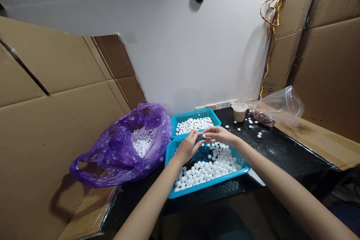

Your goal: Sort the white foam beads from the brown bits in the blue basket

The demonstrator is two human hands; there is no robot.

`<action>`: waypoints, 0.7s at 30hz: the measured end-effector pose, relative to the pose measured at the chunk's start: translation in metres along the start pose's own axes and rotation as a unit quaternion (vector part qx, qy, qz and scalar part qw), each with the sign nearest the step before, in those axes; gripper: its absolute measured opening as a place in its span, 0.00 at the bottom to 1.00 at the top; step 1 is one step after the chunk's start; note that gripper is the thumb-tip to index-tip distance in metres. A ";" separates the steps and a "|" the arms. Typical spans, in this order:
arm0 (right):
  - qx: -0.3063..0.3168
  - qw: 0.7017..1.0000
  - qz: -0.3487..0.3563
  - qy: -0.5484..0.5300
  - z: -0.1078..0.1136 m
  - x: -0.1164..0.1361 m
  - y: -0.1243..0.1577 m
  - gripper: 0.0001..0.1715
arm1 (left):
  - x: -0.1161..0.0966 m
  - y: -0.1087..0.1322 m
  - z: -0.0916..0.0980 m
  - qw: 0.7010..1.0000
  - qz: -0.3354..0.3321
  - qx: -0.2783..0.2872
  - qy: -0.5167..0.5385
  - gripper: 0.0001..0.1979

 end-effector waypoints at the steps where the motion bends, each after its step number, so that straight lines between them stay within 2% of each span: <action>1: -0.005 1.000 0.002 -0.001 0.001 -0.001 0.000 0.18 | 0.000 0.000 0.000 1.000 0.001 0.003 -0.001 0.11; 11: -0.028 1.000 0.010 0.006 0.004 -0.006 -0.002 0.20 | 0.009 0.003 -0.003 0.999 0.039 0.029 -0.017 0.15; 21: -0.043 0.996 0.001 0.079 0.008 -0.011 -0.003 0.18 | 0.017 0.007 -0.005 0.993 0.054 0.101 -0.021 0.06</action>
Point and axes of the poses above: each hand's wrist, its own y-axis away from the middle knuckle, its own z-axis out of the back of the hand, x = y × z, the point moved 1 cm from there along -y, towards the middle knuckle, and after that the axes turned 12 degrees about z, right-handed, at the moved point
